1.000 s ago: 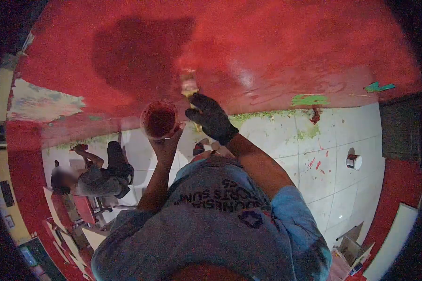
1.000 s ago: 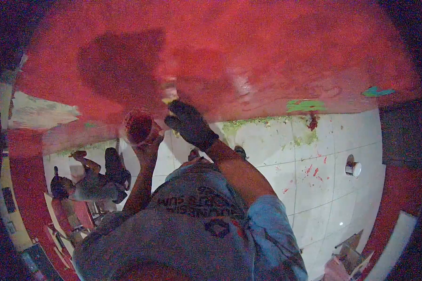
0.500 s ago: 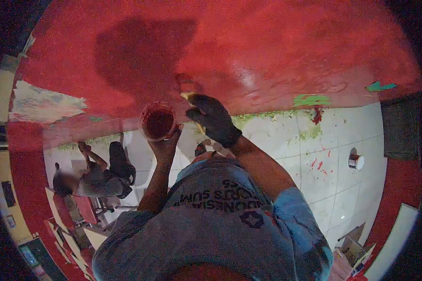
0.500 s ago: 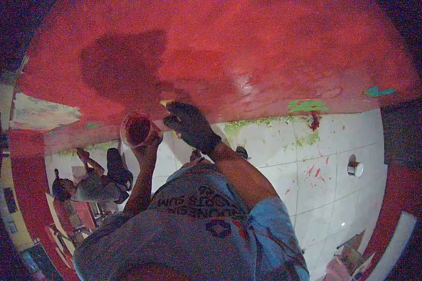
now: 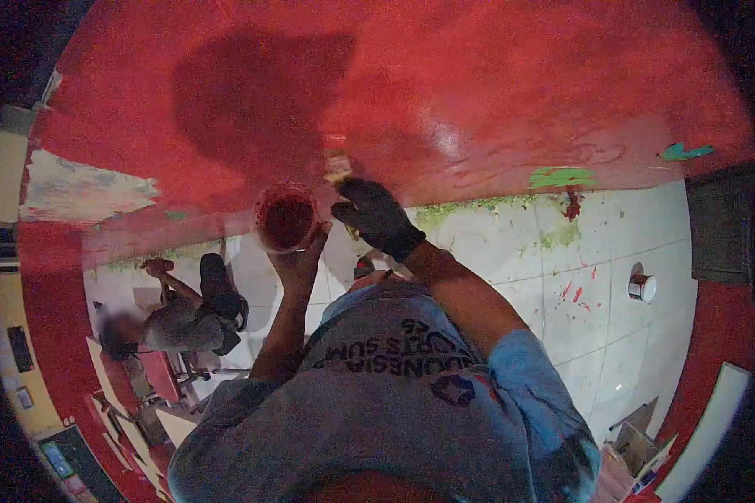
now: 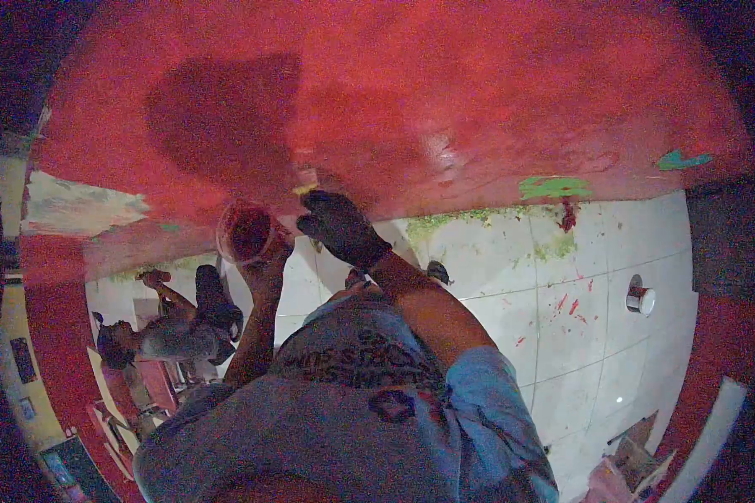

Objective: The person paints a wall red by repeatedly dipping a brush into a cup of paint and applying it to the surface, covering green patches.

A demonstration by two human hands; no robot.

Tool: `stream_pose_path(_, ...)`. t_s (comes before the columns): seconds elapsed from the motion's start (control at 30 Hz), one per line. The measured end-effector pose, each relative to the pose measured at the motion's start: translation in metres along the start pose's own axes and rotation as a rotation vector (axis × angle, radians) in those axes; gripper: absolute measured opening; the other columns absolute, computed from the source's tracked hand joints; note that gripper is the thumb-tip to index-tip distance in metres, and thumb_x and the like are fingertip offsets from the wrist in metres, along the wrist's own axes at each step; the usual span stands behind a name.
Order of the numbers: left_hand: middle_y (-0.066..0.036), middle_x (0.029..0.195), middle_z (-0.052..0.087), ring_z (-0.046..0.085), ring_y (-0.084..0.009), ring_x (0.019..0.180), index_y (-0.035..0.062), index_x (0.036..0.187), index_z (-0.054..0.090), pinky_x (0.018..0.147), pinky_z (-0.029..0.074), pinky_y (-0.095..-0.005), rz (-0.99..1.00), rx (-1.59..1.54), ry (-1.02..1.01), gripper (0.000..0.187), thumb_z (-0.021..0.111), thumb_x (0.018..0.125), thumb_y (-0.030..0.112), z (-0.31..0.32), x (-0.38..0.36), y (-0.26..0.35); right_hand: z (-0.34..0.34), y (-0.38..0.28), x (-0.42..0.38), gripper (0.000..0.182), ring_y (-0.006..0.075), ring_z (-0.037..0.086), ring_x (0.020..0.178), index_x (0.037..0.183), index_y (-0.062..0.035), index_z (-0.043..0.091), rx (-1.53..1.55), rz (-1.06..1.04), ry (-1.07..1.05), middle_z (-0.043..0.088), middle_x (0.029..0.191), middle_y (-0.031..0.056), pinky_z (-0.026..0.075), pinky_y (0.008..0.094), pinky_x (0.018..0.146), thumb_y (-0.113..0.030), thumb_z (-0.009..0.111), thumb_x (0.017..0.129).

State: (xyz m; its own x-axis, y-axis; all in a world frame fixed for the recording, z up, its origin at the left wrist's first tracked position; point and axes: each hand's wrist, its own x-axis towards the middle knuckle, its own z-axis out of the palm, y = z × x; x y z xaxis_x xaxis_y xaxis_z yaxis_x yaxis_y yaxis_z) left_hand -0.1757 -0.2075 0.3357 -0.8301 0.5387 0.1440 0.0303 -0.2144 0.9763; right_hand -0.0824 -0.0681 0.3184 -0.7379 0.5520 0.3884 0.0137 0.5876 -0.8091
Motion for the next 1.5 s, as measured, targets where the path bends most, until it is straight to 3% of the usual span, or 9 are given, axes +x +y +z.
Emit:
stream_pose_path(0.27, -0.011, 0.107, 0.050, 0.055, -0.0161, 0.090, 0.0043, 0.123, 0.028, 0.074, 0.049, -0.0285, 0.180, 0.392, -0.002, 0.080, 0.077, 0.060, 0.005, 0.014, -0.001, 0.012, -0.037, -0.029, 0.010, 0.040, 0.0365, 0.054, 0.094, 0.105, -0.0004, 0.056, 0.002, -0.084, 0.246, 0.058, 0.099, 0.0205, 0.041, 0.0426, 0.084, -0.028, 0.060, 0.077)
stream_pose_path(0.47, -0.007, 0.110, 0.050, 0.051, -0.0168, 0.097, 0.0056, 0.121, 0.035, 0.086, 0.044, -0.0299, -0.012, 0.367, -0.036, 0.072, 0.074, 0.060, -0.001, 0.004, 0.002, 0.002, 0.014, 0.017, -0.009, 0.036, 0.0328, 0.054, 0.092, 0.102, 0.0004, 0.056, -0.137, -0.189, 0.158, 0.059, 0.093, 0.0157, 0.042, 0.0415, 0.079, -0.024, 0.062, 0.077)
stream_pose_path(0.57, -0.012, 0.111, 0.047, 0.053, -0.0180, 0.096, 0.0033, 0.123, 0.028, 0.077, 0.049, -0.0283, 0.248, 0.472, -0.040, 0.079, 0.077, 0.061, 0.005, 0.006, 0.005, 0.005, 0.009, 0.019, -0.010, 0.039, 0.0327, 0.054, 0.090, 0.104, 0.0005, 0.056, -0.015, -0.075, -0.076, 0.059, 0.093, 0.0165, 0.042, 0.0425, 0.078, -0.027, 0.061, 0.077)
stream_pose_path(0.87, -0.012, 0.115, 0.045, 0.050, -0.0208, 0.102, 0.0046, 0.124, 0.027, 0.084, 0.048, -0.0324, 0.119, 0.383, -0.024, 0.082, 0.077, 0.058, 0.002, 0.004, 0.002, -0.001, -0.001, 0.010, 0.002, 0.035, 0.0339, 0.053, 0.094, 0.098, 0.0007, 0.057, -0.089, -0.173, 0.037, 0.056, 0.099, 0.0204, 0.042, 0.0420, 0.081, -0.027, 0.059, 0.076)
stream_pose_path(0.93, -0.005, 0.090, 0.055, 0.054, -0.0152, 0.078, 0.0056, 0.108, 0.043, 0.066, 0.049, -0.0274, 0.098, 0.226, 0.055, 0.055, 0.071, 0.062, -0.005, 0.018, 0.001, 0.011, 0.000, 0.025, -0.001, 0.036, 0.0344, 0.052, 0.097, 0.099, 0.0008, 0.057, -0.321, -0.395, 0.003, 0.056, 0.102, 0.0201, 0.041, 0.0417, 0.084, -0.027, 0.059, 0.076)
stream_pose_path(1.17, -0.004, 0.083, 0.053, 0.051, -0.0137, 0.067, 0.0046, 0.104, 0.046, 0.055, 0.046, -0.0261, 0.156, 0.092, -0.043, 0.048, 0.068, 0.063, -0.006, -0.007, 0.007, -0.010, -0.003, 0.007, -0.013, 0.036, 0.0359, 0.055, 0.087, 0.098, 0.0015, 0.057, -0.158, -0.311, 0.207, 0.058, 0.093, 0.0199, 0.043, 0.0420, 0.079, -0.026, 0.060, 0.074)
stream_pose_path(1.23, -0.003, 0.081, 0.052, 0.048, -0.0127, 0.066, 0.0037, 0.105, 0.046, 0.053, 0.043, -0.0264, 0.153, 0.131, -0.045, 0.047, 0.066, 0.064, -0.007, -0.006, 0.006, -0.005, -0.023, -0.020, -0.005, 0.036, 0.0357, 0.055, 0.088, 0.098, 0.0013, 0.056, -0.016, 0.001, 0.005, 0.058, 0.092, 0.0194, 0.043, 0.0429, 0.078, -0.026, 0.059, 0.075)
stream_pose_path(1.37, -0.003, 0.080, 0.050, 0.046, -0.0130, 0.065, 0.0026, 0.108, 0.045, 0.052, 0.041, -0.0258, 0.271, 0.321, 0.032, 0.050, 0.064, 0.063, -0.010, -0.021, 0.008, -0.018, -0.008, -0.017, 0.002, 0.034, 0.0353, 0.055, 0.089, 0.098, 0.0008, 0.057, 0.029, -0.133, 0.089, 0.058, 0.092, 0.0192, 0.043, 0.0433, 0.077, -0.025, 0.059, 0.076)
stream_pose_path(1.5, -0.006, 0.083, 0.050, 0.046, -0.0152, 0.068, 0.0036, 0.110, 0.044, 0.053, 0.042, -0.0278, 0.000, -0.272, 0.131, 0.044, 0.060, 0.069, -0.001, -0.057, 0.024, -0.052, -0.007, -0.003, 0.006, 0.030, 0.0353, 0.054, 0.090, 0.099, -0.0009, 0.057, 0.020, -0.231, 0.108, 0.057, 0.094, 0.0192, 0.043, 0.0429, 0.078, -0.022, 0.059, 0.077)
